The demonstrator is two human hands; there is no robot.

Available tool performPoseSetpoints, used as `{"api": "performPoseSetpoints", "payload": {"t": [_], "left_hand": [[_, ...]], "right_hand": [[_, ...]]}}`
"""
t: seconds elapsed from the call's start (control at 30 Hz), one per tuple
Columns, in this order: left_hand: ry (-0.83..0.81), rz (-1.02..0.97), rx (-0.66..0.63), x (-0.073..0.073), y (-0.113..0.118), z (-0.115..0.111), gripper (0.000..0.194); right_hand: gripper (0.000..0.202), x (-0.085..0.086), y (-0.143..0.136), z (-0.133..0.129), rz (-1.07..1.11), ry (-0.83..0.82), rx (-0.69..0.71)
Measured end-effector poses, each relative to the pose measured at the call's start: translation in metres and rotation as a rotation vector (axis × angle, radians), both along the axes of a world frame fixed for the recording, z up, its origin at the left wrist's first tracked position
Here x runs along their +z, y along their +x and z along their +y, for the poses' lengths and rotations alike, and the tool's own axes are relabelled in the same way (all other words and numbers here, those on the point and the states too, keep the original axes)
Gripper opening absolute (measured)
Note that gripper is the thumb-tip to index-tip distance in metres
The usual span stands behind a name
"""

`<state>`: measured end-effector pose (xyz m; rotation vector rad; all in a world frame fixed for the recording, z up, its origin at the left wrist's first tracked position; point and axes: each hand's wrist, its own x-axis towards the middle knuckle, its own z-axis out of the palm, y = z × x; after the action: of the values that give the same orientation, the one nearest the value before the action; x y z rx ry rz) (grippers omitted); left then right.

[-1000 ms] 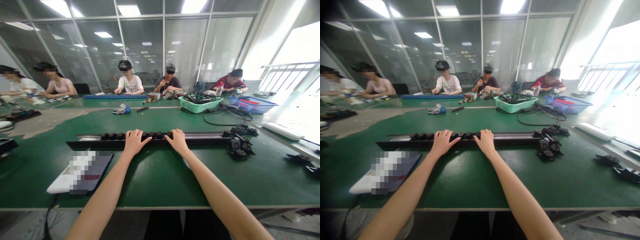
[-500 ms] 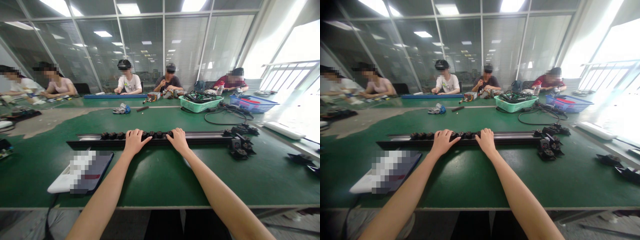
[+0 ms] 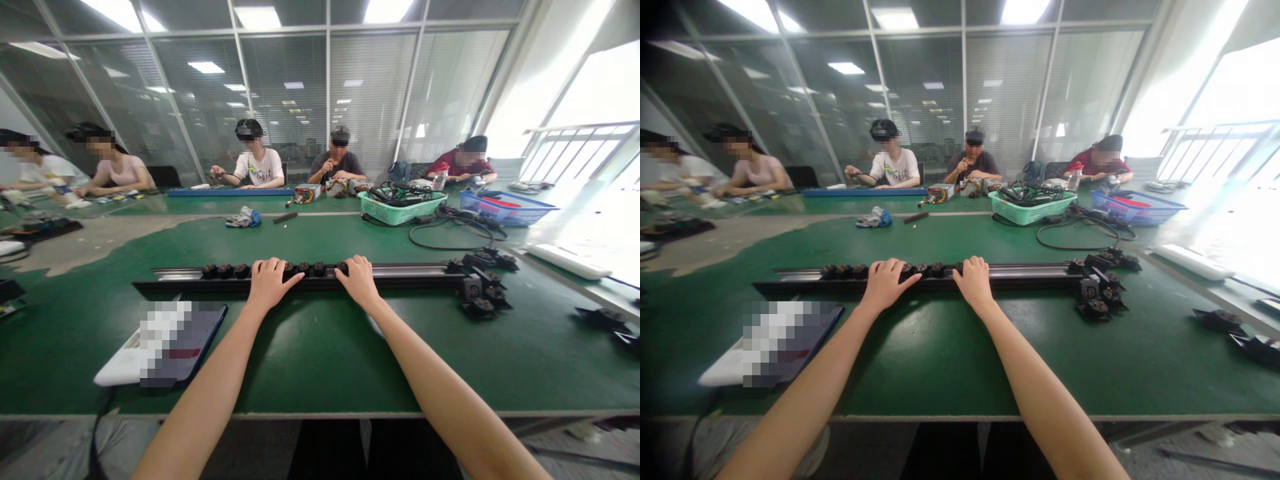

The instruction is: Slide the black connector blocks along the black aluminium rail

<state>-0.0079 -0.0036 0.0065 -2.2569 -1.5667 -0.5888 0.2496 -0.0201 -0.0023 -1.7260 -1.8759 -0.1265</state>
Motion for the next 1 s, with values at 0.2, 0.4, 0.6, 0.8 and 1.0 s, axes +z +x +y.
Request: {"api": "performPoseSetpoints", "payload": {"t": [0.2,0.4,0.6,0.8,1.0], "left_hand": [[-0.006,0.000,0.002,-0.0002,-0.0004,-0.0001,0.074],[-0.005,-0.011,-0.004,-0.0007,-0.0004,0.0007,0.072],[-0.014,-0.018,0.000,0.0016,0.0016,-0.0007,0.073],[-0.014,-0.013,0.000,0.0012,0.0018,-0.0007,0.073],[-0.010,-0.008,-0.001,0.0007,0.0021,-0.0003,0.072]], "right_hand": [[0.026,0.0006,-0.0007,-0.0007,-0.008,-0.002,-0.007],[0.025,-0.0003,0.0003,0.0002,0.000,0.011,-0.008],[0.026,0.0023,0.0000,-0.0015,-0.020,0.001,-0.018],[0.027,0.0026,0.0010,-0.0017,-0.025,-0.010,-0.019],[0.025,0.0018,0.0023,-0.0012,-0.017,0.005,-0.013]]}}
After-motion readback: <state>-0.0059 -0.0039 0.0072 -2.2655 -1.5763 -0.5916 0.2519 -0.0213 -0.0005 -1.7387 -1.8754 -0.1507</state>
